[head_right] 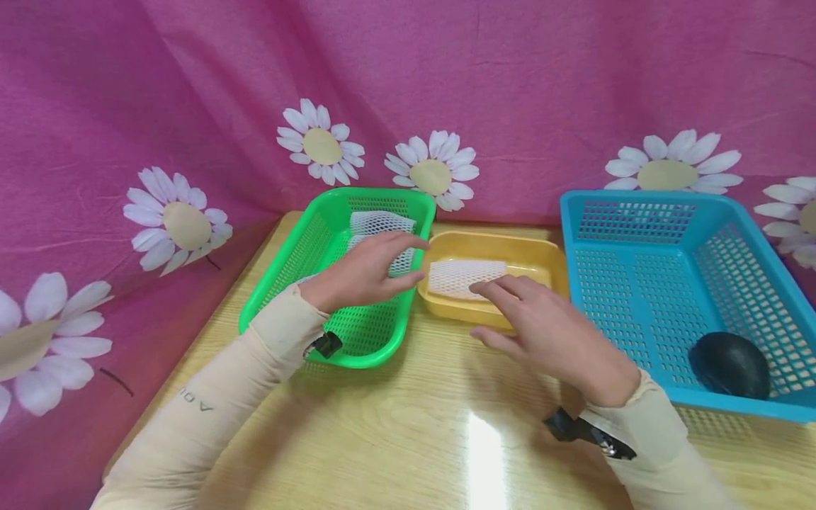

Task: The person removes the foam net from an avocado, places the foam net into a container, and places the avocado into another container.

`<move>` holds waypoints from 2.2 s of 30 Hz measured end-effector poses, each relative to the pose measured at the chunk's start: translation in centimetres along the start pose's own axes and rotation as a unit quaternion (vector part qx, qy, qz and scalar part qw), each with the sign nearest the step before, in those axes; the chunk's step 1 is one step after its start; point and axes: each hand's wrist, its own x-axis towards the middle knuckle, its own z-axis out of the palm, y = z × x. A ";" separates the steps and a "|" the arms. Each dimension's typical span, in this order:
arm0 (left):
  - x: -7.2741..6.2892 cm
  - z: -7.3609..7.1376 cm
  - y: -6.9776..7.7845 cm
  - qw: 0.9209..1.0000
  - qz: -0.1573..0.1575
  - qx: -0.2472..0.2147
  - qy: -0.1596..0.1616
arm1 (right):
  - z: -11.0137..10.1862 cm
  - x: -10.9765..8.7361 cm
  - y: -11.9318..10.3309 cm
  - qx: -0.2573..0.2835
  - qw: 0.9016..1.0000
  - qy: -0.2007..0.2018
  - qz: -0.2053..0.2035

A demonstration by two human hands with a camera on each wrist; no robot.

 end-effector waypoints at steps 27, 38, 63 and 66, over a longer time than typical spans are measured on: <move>-2.2 0.2 -4.8 0.996 -0.080 -0.034 0.005 | 0.7 1.0 -0.1 0.018 1.000 -0.012 0.007; -4.8 -0.5 -6.9 0.990 -0.138 0.000 -0.016 | 1.6 2.1 -0.5 0.023 0.999 -0.022 -0.010; -7.5 -1.3 -9.8 0.965 -0.225 -0.011 -0.131 | 3.5 3.9 -0.7 0.048 0.998 -0.039 -0.010; -7.9 -1.6 -10.0 0.960 -0.238 -0.015 -0.146 | 3.6 4.1 -0.8 0.048 0.998 -0.032 -0.018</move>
